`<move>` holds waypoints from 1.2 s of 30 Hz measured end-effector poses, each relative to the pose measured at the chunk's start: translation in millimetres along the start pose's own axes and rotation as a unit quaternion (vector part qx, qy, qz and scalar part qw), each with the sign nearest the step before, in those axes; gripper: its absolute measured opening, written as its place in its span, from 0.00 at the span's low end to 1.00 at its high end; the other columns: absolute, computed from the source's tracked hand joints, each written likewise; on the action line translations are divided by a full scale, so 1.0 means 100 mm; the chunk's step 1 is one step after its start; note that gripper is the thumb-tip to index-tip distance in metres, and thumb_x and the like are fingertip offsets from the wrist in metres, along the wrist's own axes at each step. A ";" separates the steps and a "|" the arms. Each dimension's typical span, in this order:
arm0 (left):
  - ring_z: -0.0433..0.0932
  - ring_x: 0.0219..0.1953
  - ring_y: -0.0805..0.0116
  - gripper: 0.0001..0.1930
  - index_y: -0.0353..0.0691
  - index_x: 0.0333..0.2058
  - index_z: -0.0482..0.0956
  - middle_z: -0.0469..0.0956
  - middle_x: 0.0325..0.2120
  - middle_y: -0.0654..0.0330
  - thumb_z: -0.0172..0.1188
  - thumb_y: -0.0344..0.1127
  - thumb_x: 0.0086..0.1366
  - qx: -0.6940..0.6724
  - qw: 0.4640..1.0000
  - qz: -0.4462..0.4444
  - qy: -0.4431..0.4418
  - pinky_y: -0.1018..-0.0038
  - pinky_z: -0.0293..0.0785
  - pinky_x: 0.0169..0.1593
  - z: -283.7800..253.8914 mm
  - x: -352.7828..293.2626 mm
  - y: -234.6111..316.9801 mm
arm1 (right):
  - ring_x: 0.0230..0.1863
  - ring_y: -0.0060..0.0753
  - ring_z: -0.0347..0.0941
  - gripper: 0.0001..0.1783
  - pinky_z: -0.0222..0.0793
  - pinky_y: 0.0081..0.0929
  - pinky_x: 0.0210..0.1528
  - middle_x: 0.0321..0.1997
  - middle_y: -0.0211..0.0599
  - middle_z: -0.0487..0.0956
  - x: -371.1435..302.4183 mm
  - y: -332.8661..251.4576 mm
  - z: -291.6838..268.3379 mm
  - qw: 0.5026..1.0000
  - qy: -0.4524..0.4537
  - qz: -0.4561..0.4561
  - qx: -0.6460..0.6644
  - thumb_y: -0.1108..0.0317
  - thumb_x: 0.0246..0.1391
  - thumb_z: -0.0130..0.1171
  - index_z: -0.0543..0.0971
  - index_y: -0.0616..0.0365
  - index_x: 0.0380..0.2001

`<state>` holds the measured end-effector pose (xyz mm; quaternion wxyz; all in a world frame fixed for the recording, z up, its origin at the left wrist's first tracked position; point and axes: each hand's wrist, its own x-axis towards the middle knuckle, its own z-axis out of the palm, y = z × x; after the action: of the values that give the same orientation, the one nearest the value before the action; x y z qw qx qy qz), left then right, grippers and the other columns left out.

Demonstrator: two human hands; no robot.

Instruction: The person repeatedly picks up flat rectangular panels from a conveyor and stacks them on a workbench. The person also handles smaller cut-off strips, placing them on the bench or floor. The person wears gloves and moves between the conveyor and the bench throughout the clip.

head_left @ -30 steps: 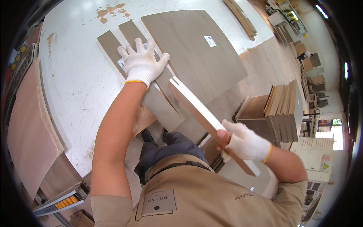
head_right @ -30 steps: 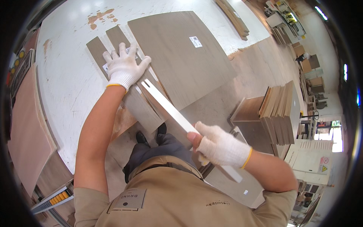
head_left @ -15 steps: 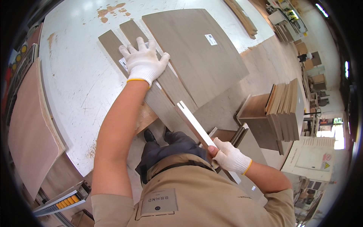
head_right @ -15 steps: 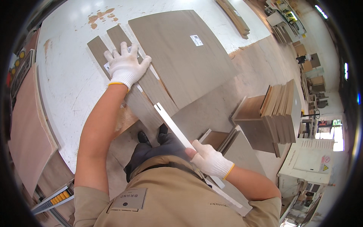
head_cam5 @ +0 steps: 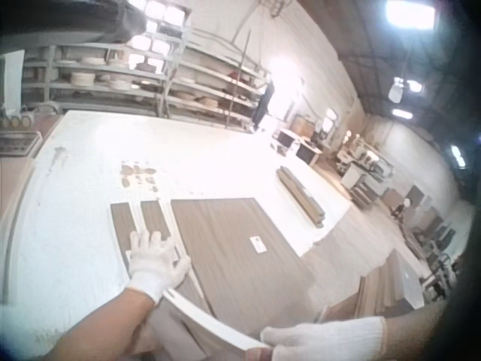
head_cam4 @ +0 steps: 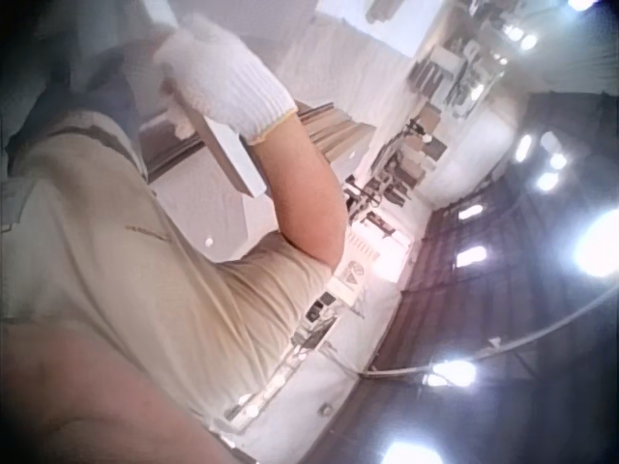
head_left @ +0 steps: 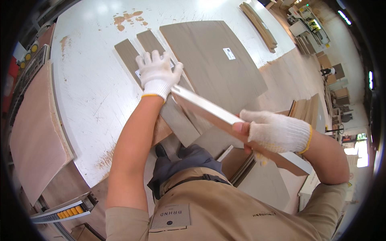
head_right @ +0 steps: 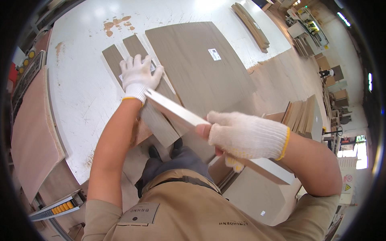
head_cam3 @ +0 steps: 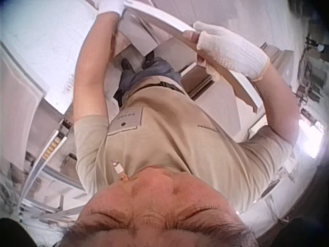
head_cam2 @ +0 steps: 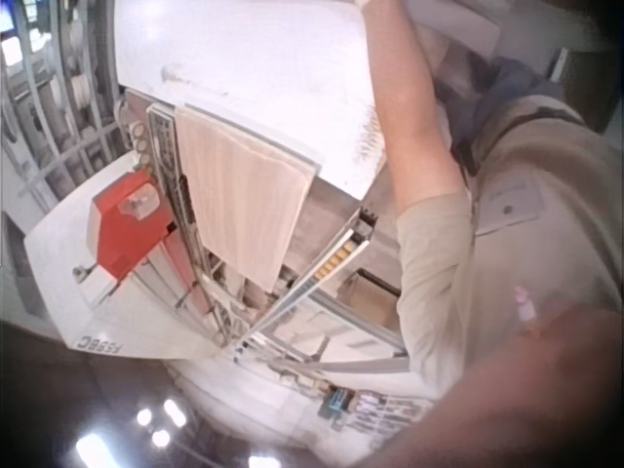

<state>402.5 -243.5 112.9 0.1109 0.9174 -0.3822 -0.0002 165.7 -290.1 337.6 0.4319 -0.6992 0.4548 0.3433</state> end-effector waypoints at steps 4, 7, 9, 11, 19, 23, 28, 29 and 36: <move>0.61 0.69 0.43 0.36 0.40 0.67 0.70 0.68 0.64 0.42 0.58 0.57 0.67 -0.035 0.994 -0.063 0.079 0.45 0.47 0.75 0.00 -0.13 -0.26 | 0.41 0.41 0.83 0.30 0.78 0.40 0.43 0.37 0.49 0.83 0.28 0.28 -0.46 0.921 0.271 -0.157 -0.232 0.48 0.70 0.57 0.74 0.63 0.62; 0.60 0.69 0.41 0.39 0.40 0.68 0.67 0.64 0.66 0.40 0.60 0.56 0.64 -0.040 0.982 -0.147 0.115 0.44 0.47 0.76 0.16 -0.35 -0.31 | 0.50 0.58 0.83 0.29 0.76 0.47 0.52 0.46 0.55 0.85 0.95 0.59 -0.98 0.839 0.427 -0.145 -0.304 0.48 0.69 0.58 0.75 0.60 0.61; 0.59 0.70 0.39 0.40 0.40 0.69 0.65 0.62 0.68 0.40 0.61 0.54 0.63 -0.052 0.974 -0.175 0.130 0.44 0.48 0.76 0.27 -0.41 -0.19 | 0.55 0.59 0.81 0.30 0.75 0.48 0.57 0.51 0.55 0.85 1.37 0.74 -1.48 0.842 0.443 -0.089 -0.294 0.46 0.67 0.58 0.77 0.59 0.60; 0.56 0.72 0.37 0.40 0.42 0.70 0.65 0.59 0.70 0.39 0.63 0.51 0.62 -0.085 0.969 -0.213 0.089 0.45 0.51 0.76 0.16 -0.39 -0.09 | 0.56 0.56 0.81 0.31 0.76 0.47 0.59 0.52 0.54 0.85 1.82 0.92 -1.91 0.849 0.437 -0.052 -0.292 0.43 0.67 0.57 0.78 0.59 0.58; 0.53 0.78 0.39 0.50 0.42 0.75 0.60 0.52 0.77 0.38 0.69 0.44 0.54 -0.251 0.928 -0.254 0.108 0.56 0.59 0.76 0.07 -0.42 -0.29 | 0.59 0.53 0.78 0.27 0.76 0.46 0.59 0.57 0.52 0.81 3.12 1.04 -2.83 0.830 0.490 -0.109 -0.243 0.46 0.68 0.56 0.80 0.60 0.53; 0.54 0.78 0.39 0.50 0.41 0.76 0.58 0.52 0.77 0.37 0.68 0.45 0.55 -0.208 0.953 -0.197 0.094 0.60 0.57 0.77 -0.13 -0.19 -0.05 | 0.64 0.51 0.73 0.28 0.71 0.43 0.66 0.63 0.51 0.77 3.51 1.24 -3.02 0.794 0.514 -0.210 -0.246 0.56 0.63 0.61 0.76 0.61 0.61; 0.60 0.75 0.39 0.51 0.40 0.76 0.55 0.57 0.73 0.34 0.67 0.51 0.57 -0.135 0.955 -0.263 0.010 0.59 0.62 0.75 -0.09 0.06 0.28 | 0.69 0.52 0.70 0.29 0.64 0.43 0.74 0.64 0.49 0.76 3.39 1.89 -2.54 0.756 0.584 -0.296 -0.003 0.74 0.57 0.61 0.74 0.66 0.63; 0.61 0.74 0.39 0.52 0.40 0.76 0.55 0.60 0.71 0.34 0.68 0.53 0.57 -0.125 0.947 -0.295 -0.008 0.58 0.64 0.74 -0.14 0.10 0.40 | 0.66 0.46 0.71 0.28 0.65 0.40 0.71 0.61 0.47 0.76 3.33 2.19 -2.28 0.738 0.580 -0.328 0.109 0.77 0.56 0.59 0.74 0.68 0.61; 0.78 0.59 0.34 0.55 0.43 0.76 0.53 0.73 0.60 0.33 0.69 0.60 0.57 -0.055 0.955 -0.281 -0.075 0.51 0.76 0.62 -0.13 0.31 0.34 | 0.39 0.39 0.76 0.09 0.79 0.45 0.49 0.40 0.33 0.77 2.86 2.93 -0.24 0.576 -0.135 -0.261 0.763 0.67 0.65 0.60 0.79 0.56 0.45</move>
<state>401.1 -285.8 135.4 0.1276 0.9777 -0.1152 -0.1207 -4.8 -471.4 12.2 0.9329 -0.1459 0.2836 -0.1674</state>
